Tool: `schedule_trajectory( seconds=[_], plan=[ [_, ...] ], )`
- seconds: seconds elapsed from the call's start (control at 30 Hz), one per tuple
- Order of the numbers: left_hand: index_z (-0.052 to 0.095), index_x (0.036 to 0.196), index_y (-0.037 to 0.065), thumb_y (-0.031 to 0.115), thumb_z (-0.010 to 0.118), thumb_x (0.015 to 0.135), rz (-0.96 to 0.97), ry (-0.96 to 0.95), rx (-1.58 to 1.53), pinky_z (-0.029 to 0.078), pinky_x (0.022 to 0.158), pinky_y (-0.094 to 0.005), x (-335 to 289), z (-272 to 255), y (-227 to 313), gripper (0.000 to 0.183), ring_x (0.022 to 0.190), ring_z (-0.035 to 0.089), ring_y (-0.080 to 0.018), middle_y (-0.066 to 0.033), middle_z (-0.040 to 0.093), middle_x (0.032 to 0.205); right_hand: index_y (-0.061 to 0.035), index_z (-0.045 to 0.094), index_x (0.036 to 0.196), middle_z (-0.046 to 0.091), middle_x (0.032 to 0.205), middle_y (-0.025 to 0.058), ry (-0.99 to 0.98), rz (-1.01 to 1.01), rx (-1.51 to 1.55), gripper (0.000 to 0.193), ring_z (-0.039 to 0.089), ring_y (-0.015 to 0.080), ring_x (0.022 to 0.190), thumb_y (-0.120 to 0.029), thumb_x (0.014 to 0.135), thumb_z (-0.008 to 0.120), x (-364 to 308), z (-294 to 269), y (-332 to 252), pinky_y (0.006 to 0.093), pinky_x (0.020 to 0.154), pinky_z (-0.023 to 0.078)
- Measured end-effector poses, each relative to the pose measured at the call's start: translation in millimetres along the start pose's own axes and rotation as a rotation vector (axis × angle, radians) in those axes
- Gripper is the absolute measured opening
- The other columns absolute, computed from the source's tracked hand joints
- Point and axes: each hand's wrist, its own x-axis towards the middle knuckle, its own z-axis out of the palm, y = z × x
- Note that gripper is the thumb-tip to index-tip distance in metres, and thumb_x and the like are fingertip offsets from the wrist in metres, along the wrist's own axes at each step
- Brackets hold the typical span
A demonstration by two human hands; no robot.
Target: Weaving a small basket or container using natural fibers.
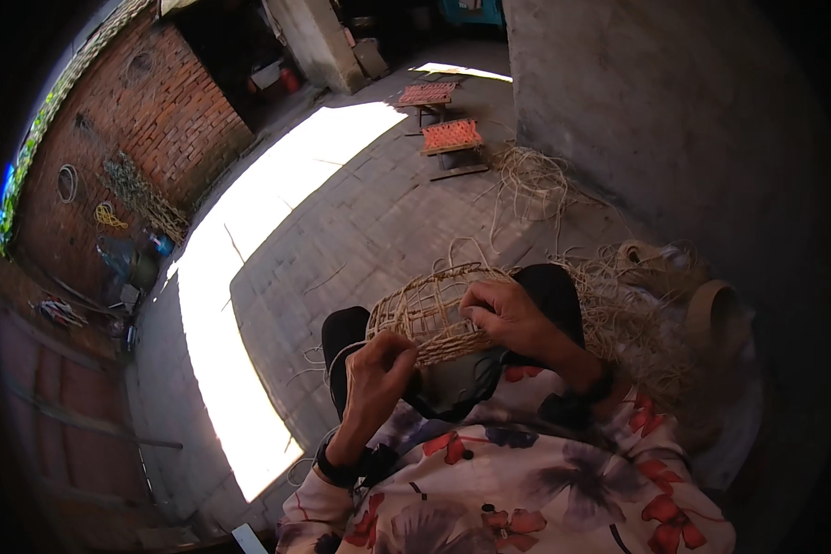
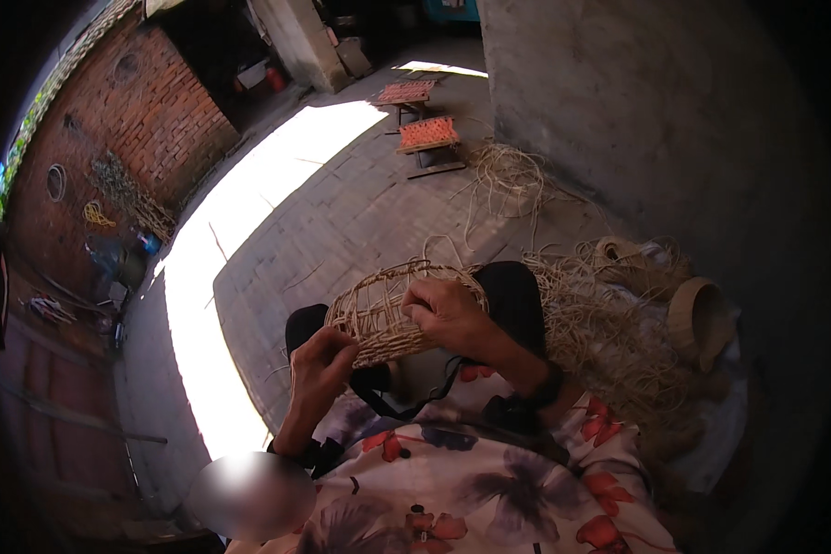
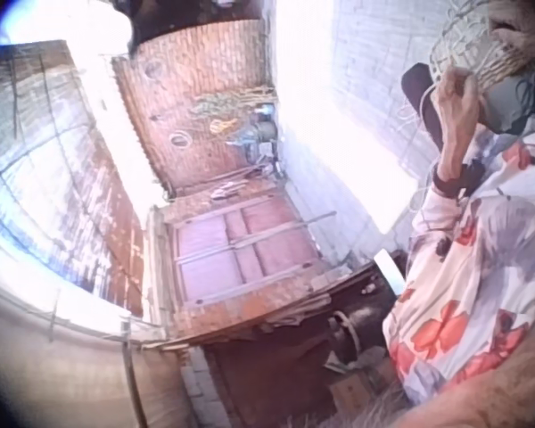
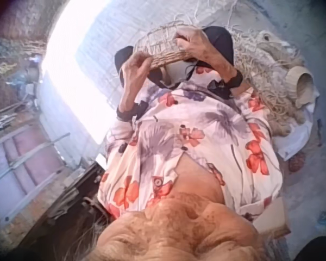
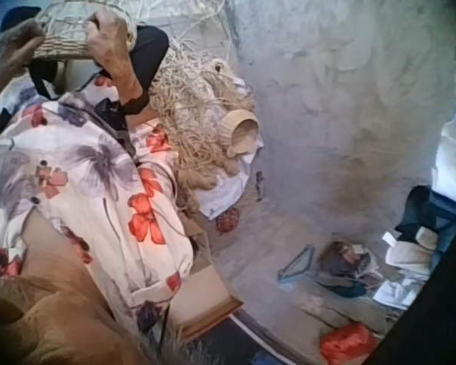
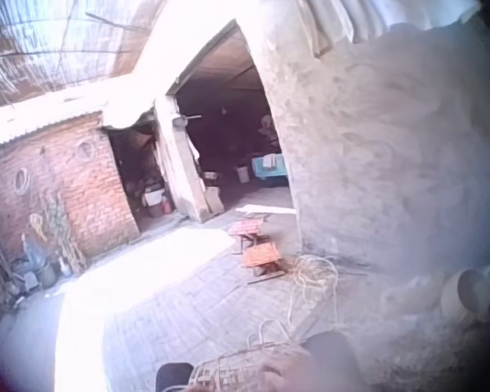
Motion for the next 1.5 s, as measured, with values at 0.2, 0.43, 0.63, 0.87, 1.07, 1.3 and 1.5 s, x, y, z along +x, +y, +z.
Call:
schedule_trajectory(
  seconds=[0.2,0.43,0.63,0.87,1.07,1.3,1.5],
  plan=[
    [0.062,0.084,0.000,0.005,0.067,0.083,-0.018,0.103,-0.063,0.050,0.064,-0.0274,-11.5,4.4,-15.5,0.007,0.065,0.062,-0.0124,-0.0083,0.065,0.072,-0.0014,0.061,0.087,0.062,0.083,0.0138,0.109,-0.165,-0.256,0.011,0.063,0.0303,0.075,-0.008,0.084,0.070,3.7,28.3,-6.7,0.0383,0.069,0.049],
    [0.054,0.080,0.001,0.000,0.068,0.079,0.178,0.345,0.118,0.050,0.061,-0.0288,-13.2,15.4,-11.7,0.014,0.060,0.061,-0.0152,-0.0081,0.061,0.068,-0.0026,0.063,0.089,0.062,0.080,0.0113,0.197,-0.101,-0.188,0.010,0.063,0.0266,0.070,-0.005,0.083,0.071,-11.4,6.9,-1.7,0.0361,0.064,0.049],
    [0.053,0.079,0.001,0.000,0.068,0.079,0.198,0.288,0.168,0.049,0.061,-0.0292,-14.5,13.8,-10.9,0.015,0.062,0.062,-0.0165,-0.0089,0.061,0.070,-0.0082,0.063,0.085,0.060,0.082,0.0087,0.132,-0.410,-0.452,0.010,0.065,0.0259,0.077,-0.009,0.081,0.073,-5.1,37.5,-1.9,0.0367,0.064,0.052],
    [0.061,0.087,0.002,-0.003,0.067,0.079,0.387,0.242,0.164,0.051,0.062,-0.0324,-8.5,15.6,-3.6,0.012,0.064,0.063,-0.0214,-0.0105,0.062,0.076,-0.0084,0.061,0.084,0.057,0.081,0.0097,0.075,-0.430,-0.581,0.011,0.065,0.0300,0.078,-0.014,0.080,0.069,9.8,44.2,-7.8,0.0422,0.066,0.052],
    [0.062,0.088,0.005,-0.001,0.069,0.078,0.439,0.148,0.289,0.052,0.061,-0.0398,8.0,25.1,-9.8,0.013,0.068,0.066,-0.0320,-0.0131,0.064,0.080,-0.0082,0.067,0.093,0.062,0.086,0.0103,0.195,-0.242,-0.353,0.016,0.066,0.0299,0.078,-0.010,0.078,0.073,-10.3,17.1,-1.1,0.0382,0.067,0.052],
    [0.060,0.092,0.007,0.003,0.062,0.085,0.414,0.051,0.443,0.052,0.062,-0.0467,26.4,36.2,-5.9,0.008,0.074,0.067,-0.0383,-0.0164,0.066,0.079,-0.0097,0.066,0.095,0.065,0.088,0.0096,0.182,-0.237,-0.310,0.015,0.067,0.0316,0.079,-0.013,0.081,0.070,-13.6,17.9,2.8,0.0412,0.070,0.054],
    [0.058,0.117,0.009,0.004,0.058,0.089,0.247,-0.152,0.274,0.050,0.056,-0.0352,32.8,31.3,0.8,0.028,0.064,0.067,-0.0233,-0.0151,0.070,0.090,-0.0093,0.067,0.096,0.064,0.089,0.0095,0.189,-0.303,-0.380,0.017,0.067,0.0311,0.079,-0.012,0.079,0.069,-10.8,22.2,10.0,0.0409,0.069,0.055]
  ],
)
